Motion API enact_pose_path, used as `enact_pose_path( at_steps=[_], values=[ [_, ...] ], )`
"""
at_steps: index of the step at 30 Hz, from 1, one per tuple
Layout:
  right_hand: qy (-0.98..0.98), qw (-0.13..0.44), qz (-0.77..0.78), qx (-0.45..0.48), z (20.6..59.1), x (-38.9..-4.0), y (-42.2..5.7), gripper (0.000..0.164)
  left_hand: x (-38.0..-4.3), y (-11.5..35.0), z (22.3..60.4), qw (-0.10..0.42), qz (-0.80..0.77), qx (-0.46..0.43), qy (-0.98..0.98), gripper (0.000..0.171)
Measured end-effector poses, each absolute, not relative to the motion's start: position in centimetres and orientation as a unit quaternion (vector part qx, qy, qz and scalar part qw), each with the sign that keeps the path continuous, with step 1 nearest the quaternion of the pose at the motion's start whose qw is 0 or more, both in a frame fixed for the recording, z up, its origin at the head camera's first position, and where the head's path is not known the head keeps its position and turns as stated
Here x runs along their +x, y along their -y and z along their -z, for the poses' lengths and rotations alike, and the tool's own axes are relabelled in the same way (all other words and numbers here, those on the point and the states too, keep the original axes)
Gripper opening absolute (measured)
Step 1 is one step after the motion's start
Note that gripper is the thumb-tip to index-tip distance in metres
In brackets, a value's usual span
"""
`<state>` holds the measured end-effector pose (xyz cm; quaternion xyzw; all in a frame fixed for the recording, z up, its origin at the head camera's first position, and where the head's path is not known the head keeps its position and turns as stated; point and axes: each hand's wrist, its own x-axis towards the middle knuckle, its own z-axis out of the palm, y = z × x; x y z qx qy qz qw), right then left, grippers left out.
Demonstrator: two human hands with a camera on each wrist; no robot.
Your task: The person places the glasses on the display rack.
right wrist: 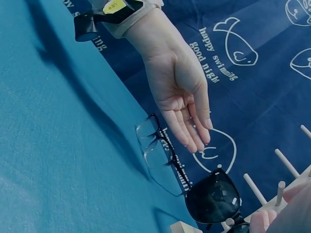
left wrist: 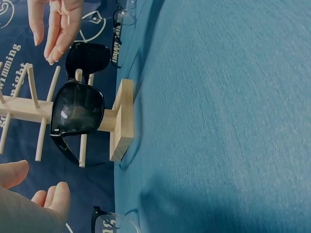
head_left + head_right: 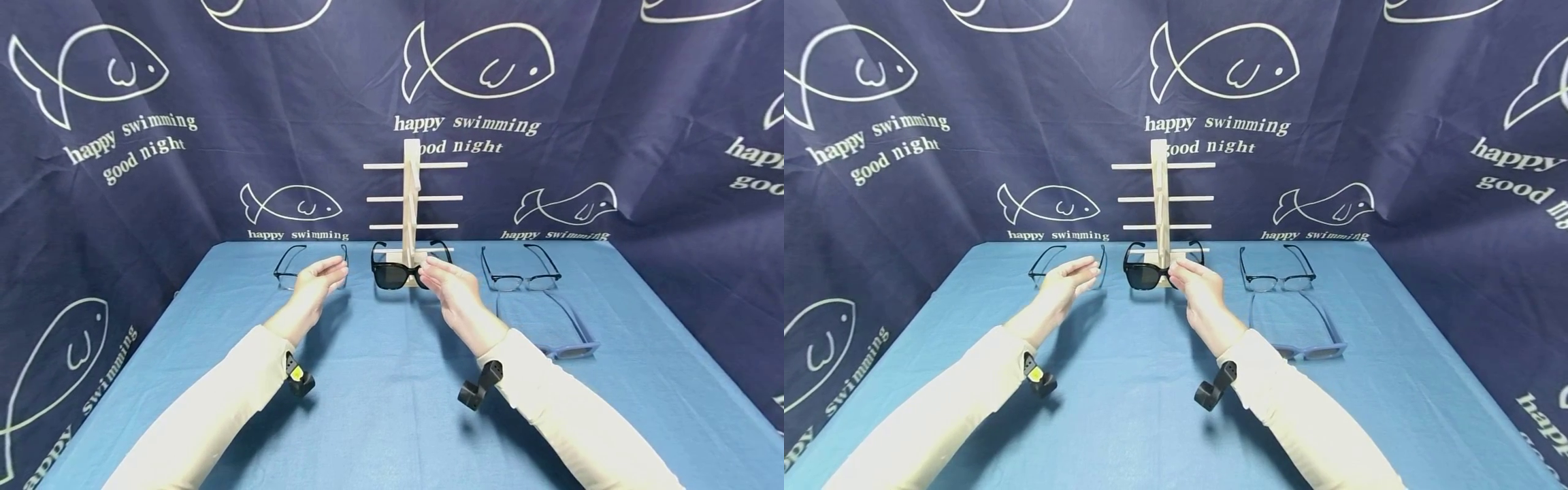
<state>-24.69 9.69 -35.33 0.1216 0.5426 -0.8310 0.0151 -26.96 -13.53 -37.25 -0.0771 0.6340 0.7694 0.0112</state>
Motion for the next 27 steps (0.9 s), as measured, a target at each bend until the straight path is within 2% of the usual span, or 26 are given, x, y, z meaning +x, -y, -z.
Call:
enact_pose_path(
  at_steps=[27],
  values=[
    [-0.544,0.01,0.832,0.104,36.4,-23.9,-6.4,0.04,-26.8,15.5,37.0,0.007,-0.76,-0.077,-0.645,0.05]
  ],
)
